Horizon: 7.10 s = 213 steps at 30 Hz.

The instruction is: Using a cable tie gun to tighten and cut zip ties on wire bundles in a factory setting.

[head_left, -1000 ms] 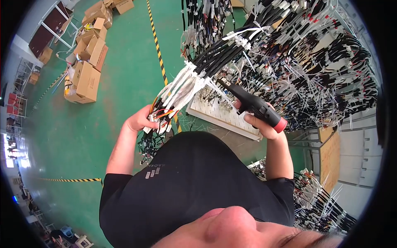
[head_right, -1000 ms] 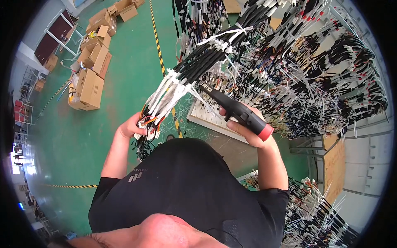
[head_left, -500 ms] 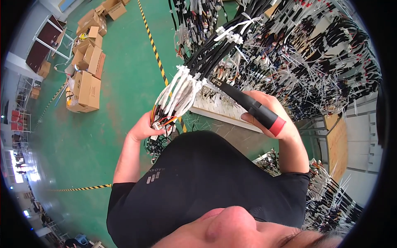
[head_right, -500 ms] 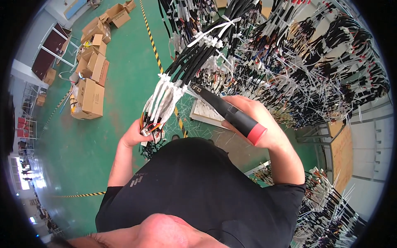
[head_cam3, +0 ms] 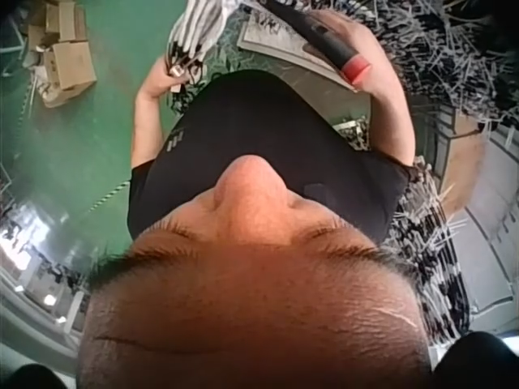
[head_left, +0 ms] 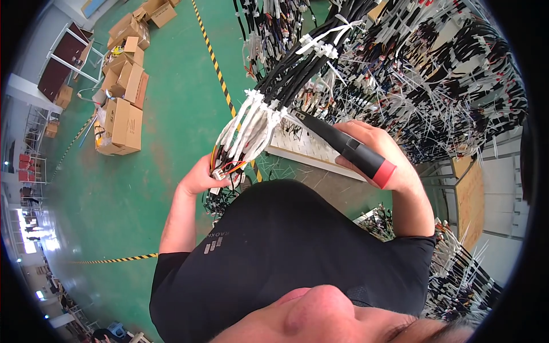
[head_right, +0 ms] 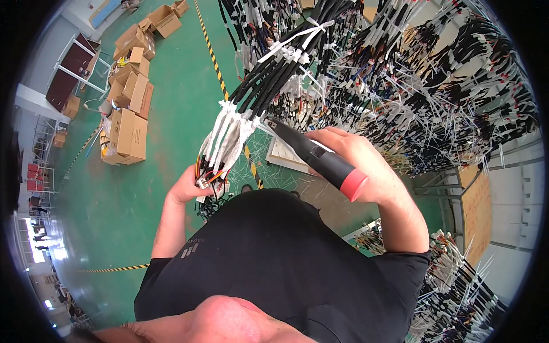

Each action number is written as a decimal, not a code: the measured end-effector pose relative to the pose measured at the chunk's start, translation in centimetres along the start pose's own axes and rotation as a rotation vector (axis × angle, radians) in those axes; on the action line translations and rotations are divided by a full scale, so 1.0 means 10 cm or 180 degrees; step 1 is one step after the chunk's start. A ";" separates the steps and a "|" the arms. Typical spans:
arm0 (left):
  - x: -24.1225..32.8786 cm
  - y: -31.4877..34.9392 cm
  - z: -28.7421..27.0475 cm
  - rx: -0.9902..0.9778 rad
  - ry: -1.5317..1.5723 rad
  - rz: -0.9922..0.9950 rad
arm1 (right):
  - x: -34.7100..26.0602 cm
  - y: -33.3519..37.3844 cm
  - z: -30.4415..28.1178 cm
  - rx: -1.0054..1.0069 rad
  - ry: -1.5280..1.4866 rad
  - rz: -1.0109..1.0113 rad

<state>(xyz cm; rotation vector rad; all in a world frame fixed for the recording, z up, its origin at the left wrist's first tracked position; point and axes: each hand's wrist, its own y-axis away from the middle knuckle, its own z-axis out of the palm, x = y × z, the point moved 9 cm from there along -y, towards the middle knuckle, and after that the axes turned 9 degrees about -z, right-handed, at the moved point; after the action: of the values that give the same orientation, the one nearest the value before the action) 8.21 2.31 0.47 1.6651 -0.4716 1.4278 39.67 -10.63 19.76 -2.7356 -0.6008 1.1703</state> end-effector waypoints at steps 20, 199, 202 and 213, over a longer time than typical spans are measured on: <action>-0.11 -0.02 0.16 -0.0426 -0.0075 -0.0135 | 0.40 0.05 0.31 0.0197 0.0358 0.0392; -0.13 -0.61 -0.10 -0.0693 -0.0580 0.0108 | -0.07 0.25 0.44 0.0649 -0.0924 0.1039; -0.13 -0.61 -0.10 -0.0675 -0.0552 0.0073 | -0.15 0.20 0.44 0.0512 -0.0761 0.0986; -0.04 -0.53 -0.13 -0.0565 -0.0741 0.0033 | -0.34 0.00 0.41 -0.0051 0.0441 0.1202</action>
<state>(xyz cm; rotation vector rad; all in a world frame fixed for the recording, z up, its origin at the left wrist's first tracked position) 11.32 6.16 -1.90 1.6922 -0.7173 1.1677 34.67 -12.22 19.16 -2.9976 -0.0768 1.0260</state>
